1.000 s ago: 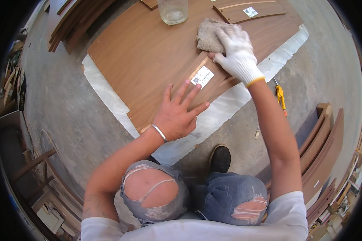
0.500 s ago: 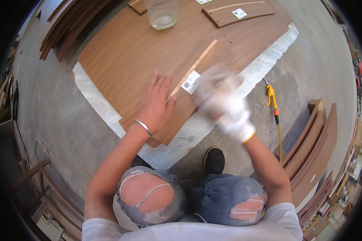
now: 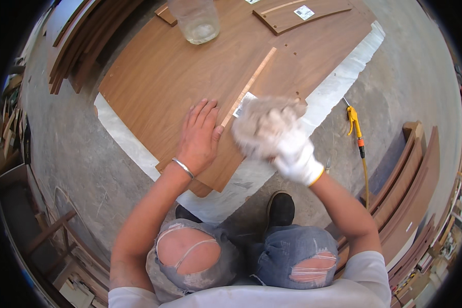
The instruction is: The person cleans wooden planks with a cloth, wiping the surface and edges. They occasionally pick up and reposition the planks to access different areas.
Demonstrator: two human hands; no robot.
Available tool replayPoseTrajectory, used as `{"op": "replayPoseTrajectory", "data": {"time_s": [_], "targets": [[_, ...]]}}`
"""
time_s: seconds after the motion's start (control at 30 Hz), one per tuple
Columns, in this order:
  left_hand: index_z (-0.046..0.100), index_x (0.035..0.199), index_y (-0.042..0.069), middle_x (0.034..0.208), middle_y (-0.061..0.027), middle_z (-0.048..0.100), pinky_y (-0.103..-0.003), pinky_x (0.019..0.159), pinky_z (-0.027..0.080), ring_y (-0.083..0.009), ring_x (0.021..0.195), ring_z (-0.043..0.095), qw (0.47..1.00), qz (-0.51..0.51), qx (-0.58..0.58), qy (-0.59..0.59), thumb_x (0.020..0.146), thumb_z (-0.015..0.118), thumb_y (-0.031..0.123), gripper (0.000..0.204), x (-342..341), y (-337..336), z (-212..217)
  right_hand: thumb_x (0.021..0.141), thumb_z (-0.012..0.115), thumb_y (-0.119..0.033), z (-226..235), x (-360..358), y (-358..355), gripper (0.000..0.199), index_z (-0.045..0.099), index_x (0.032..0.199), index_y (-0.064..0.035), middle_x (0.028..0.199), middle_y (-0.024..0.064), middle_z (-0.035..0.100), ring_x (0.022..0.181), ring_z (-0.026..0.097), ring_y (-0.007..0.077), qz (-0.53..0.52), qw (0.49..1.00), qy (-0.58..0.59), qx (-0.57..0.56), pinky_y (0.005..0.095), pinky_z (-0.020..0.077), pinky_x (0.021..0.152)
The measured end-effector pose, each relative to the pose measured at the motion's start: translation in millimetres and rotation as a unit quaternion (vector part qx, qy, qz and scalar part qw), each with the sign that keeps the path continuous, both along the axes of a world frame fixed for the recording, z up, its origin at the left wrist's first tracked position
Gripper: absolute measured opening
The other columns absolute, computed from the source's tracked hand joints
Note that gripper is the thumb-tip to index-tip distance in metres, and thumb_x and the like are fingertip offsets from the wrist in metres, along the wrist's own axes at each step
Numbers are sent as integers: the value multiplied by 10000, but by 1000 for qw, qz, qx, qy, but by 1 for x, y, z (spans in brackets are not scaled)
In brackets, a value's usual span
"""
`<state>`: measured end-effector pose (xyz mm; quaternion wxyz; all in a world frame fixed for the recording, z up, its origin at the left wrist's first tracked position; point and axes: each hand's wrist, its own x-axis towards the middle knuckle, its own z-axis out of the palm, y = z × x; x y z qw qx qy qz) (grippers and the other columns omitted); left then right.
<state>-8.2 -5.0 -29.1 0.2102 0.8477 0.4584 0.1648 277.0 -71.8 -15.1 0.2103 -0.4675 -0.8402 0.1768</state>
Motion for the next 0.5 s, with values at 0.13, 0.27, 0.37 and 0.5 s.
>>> {"op": "replayPoseTrajectory", "data": {"time_s": [0.13,0.27,0.37,0.5], "targets": [[541,1430,-55,1564,-213,526,-553,1264,292,-430,1493,429,1000,-19,11,-4,1052,554,162,436,3,5,1,805,698,-142,2,31,64,550,676,1354,-107,1415,153,659,1401,540,389,-156,975,-91,129,566,353,1229],[548,1424,-50,1535,-219,546,-547,1251,316,-441,1459,463,999,-22,43,-8,1046,557,146,426,6,4,1,1023,567,-318,-6,59,132,406,688,1332,-83,1354,171,668,1281,569,404,-318,944,-80,26,473,438,1138],[549,1408,-57,1517,-234,541,-564,1222,338,-436,1448,459,999,4,41,-31,1034,579,165,436,5,-3,-5,1056,531,-384,-18,53,150,444,691,1309,-55,1356,162,670,1302,559,393,-346,934,-82,28,472,424,1152],[541,1423,-59,1500,-243,550,-559,1195,361,-442,1416,477,998,2,49,-51,1035,579,163,448,5,-4,-11,1055,511,-413,-18,49,145,474,703,1288,-48,1370,166,674,1321,559,389,-398,914,-74,8,465,427,1153]]}}
